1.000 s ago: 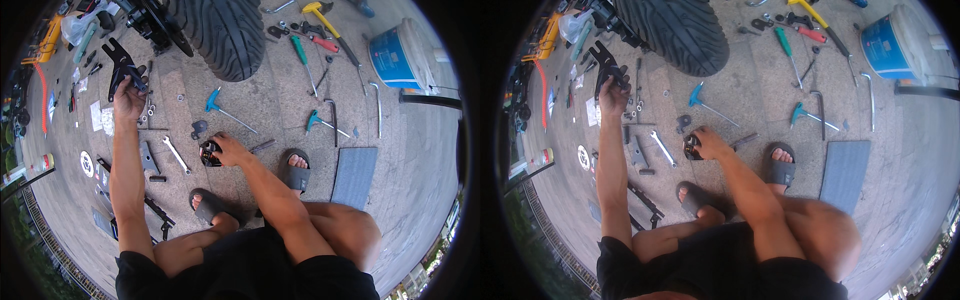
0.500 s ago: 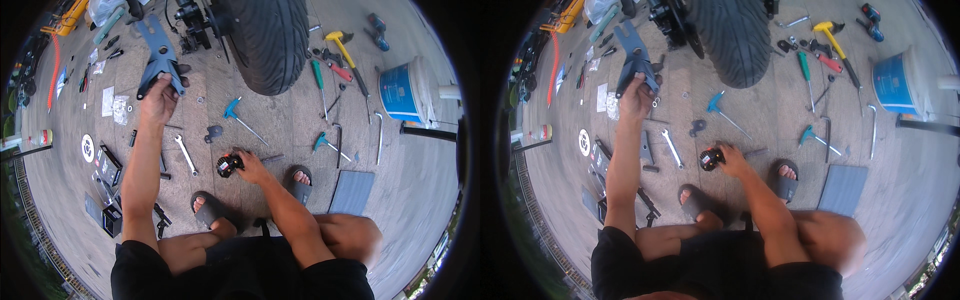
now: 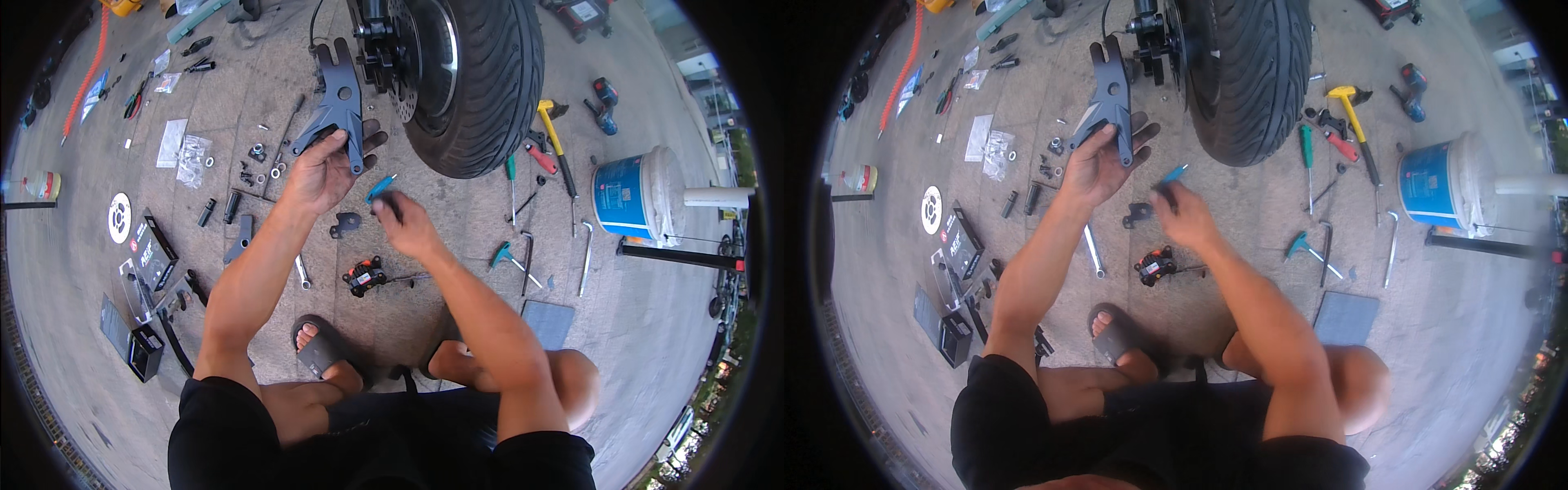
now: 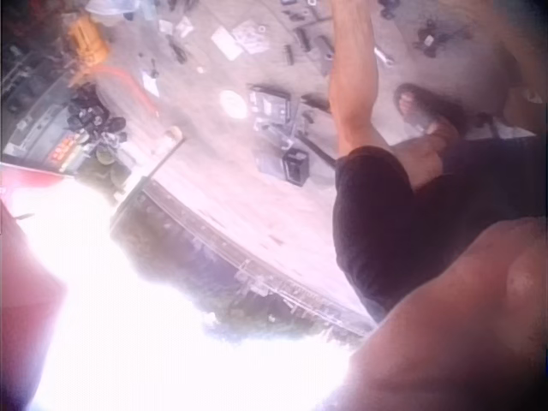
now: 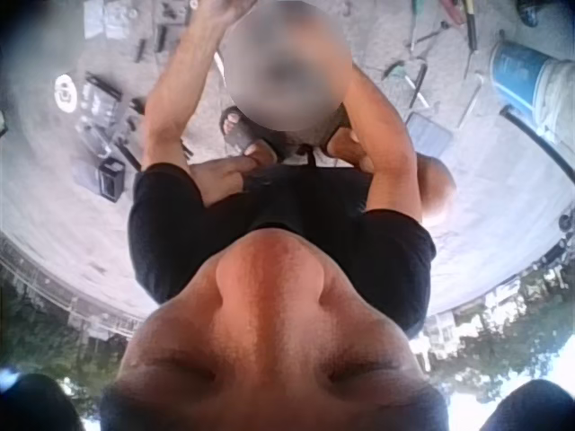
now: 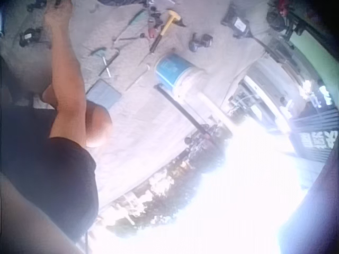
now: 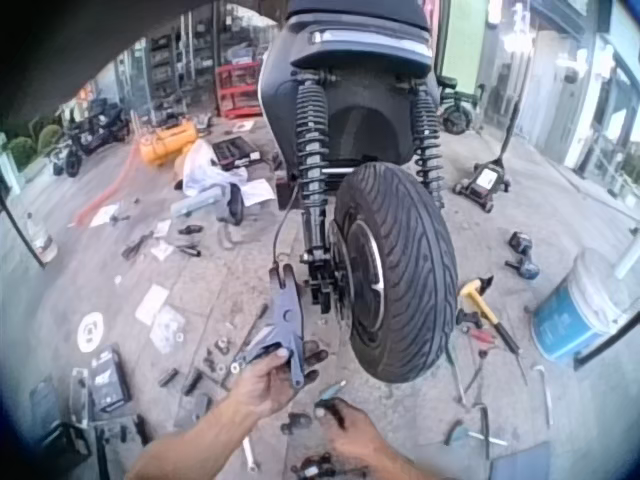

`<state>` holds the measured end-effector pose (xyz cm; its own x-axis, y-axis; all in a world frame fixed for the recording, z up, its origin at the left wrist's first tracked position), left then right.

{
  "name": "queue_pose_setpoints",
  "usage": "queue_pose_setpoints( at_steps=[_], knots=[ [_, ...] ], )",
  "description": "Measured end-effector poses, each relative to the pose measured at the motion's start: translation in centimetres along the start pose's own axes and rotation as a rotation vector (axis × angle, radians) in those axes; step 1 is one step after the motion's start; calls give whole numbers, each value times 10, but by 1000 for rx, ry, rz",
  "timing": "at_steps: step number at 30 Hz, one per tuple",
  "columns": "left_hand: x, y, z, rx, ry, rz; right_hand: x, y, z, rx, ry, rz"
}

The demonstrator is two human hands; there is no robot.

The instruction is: The person assembles a brake caliper onto a mounting bracket and attempts to fit it onto the motorcycle wheel hub. They repeatedly adjust the caliper and bracket, then remove the assembly and reposition the wheel to continue the installation.

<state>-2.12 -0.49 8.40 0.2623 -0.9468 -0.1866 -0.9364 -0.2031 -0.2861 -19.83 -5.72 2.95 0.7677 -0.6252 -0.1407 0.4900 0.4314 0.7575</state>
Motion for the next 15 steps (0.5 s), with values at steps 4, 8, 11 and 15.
queue_pose_setpoints(
  at_steps=[4,8,11,15],
  knots=[
    [-1,6,-3,-20,22,43,36,64,44,360,103,-42],
    [-4,18,-3,-43,16,139,39,88,45,433,73,-114],
    [-7,24,8,-69,123,233,25,86,35,500,-184,-5],
    [-14,2,51,725,40,480,-2,63,35,360,-330,-59]
  ],
)
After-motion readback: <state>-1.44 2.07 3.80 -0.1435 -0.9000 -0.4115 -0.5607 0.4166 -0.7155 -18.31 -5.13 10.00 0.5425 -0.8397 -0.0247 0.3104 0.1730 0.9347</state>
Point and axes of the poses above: each hand's wrist, its own x-axis towards the middle knuckle, its own z-axis out of the back of the hand, y = z × x, the point moved 2 cm from there along x, towards the middle knuckle, and after that the axes turned 14 degrees about -x, right-handed, at the moved point
